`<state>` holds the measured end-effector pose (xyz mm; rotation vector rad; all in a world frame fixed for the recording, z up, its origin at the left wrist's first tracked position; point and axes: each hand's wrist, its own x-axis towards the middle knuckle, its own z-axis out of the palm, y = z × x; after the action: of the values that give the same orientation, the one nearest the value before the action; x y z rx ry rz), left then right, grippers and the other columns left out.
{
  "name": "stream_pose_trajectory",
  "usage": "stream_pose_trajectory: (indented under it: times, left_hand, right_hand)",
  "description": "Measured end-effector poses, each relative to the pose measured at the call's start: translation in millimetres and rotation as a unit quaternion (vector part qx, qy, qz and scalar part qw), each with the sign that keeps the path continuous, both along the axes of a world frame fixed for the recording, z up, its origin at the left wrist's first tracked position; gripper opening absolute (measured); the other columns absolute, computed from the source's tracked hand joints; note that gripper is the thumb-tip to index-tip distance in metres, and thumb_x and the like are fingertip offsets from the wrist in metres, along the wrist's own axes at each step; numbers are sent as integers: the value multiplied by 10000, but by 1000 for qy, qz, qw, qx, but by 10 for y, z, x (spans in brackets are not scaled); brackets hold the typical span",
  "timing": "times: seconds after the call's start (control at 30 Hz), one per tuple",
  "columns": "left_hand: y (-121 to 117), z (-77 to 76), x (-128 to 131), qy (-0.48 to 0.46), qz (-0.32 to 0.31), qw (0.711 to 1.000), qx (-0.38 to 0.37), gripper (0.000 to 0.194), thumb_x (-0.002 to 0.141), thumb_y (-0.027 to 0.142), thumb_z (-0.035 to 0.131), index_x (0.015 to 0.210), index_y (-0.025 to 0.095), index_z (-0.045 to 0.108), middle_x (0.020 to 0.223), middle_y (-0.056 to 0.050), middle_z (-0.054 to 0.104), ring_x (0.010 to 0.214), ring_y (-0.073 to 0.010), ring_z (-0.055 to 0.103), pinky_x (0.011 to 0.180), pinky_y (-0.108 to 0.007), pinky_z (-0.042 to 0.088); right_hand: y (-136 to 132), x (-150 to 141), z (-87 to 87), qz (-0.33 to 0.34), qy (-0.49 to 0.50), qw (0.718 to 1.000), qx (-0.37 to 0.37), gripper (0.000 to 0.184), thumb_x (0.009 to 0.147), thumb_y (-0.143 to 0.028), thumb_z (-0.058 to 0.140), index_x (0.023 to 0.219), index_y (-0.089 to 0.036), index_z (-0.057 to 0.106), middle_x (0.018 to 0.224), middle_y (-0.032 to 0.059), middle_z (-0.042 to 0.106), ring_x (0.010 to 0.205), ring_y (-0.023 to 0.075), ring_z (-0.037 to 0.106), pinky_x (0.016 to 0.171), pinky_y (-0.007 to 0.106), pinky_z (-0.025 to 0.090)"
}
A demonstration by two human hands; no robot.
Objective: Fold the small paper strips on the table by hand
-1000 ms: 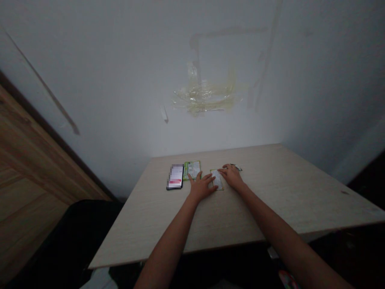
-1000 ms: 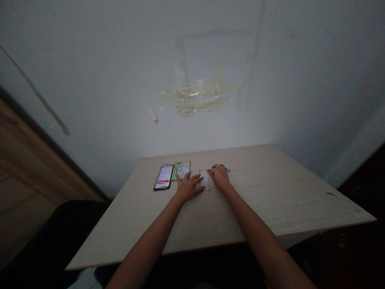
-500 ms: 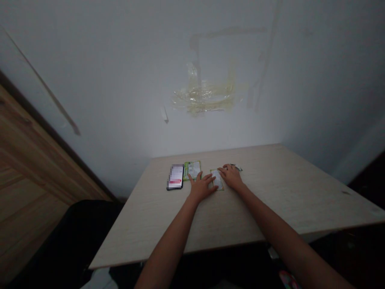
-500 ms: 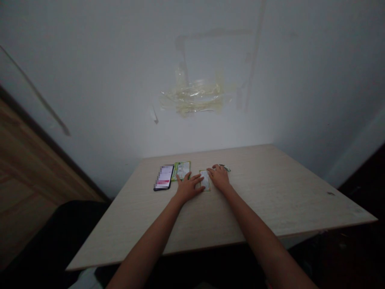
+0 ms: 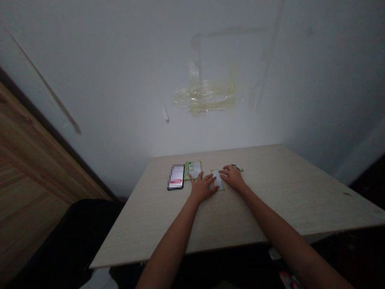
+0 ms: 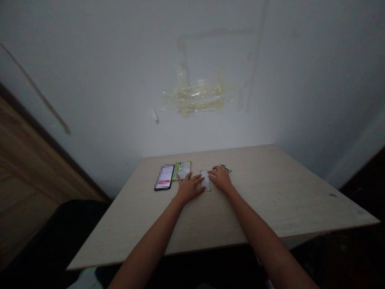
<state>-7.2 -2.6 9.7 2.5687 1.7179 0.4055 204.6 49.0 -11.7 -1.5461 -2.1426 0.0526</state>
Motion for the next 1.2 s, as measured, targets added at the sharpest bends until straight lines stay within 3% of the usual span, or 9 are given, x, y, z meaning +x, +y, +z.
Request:
stream_pose_trajectory:
  times: [0.4, 1.2]
  left_hand:
    - [19, -36, -8, -6, -6, 1000, 11, 518, 878, 674, 453, 1363, 498, 501, 1491, 71, 499, 1439, -385, 281, 1048, -837, -58]
    - [21, -46, -14, -13, 0, 1000, 9, 510, 879, 686, 441, 1350, 503, 509, 1490, 73, 500, 1445, -365, 277, 1058, -824, -65]
  right_hand:
    - [33, 53, -56, 20, 56, 998, 24, 226, 859, -330, 652, 1023, -247, 784, 1144, 97, 685, 1092, 263, 581, 1016, 417, 425]
    - [-14, 233, -85, 109, 74, 991, 0, 293, 758, -327, 752, 1040, -248, 774, 1270, 118, 648, 1183, 292, 587, 1072, 491, 421]
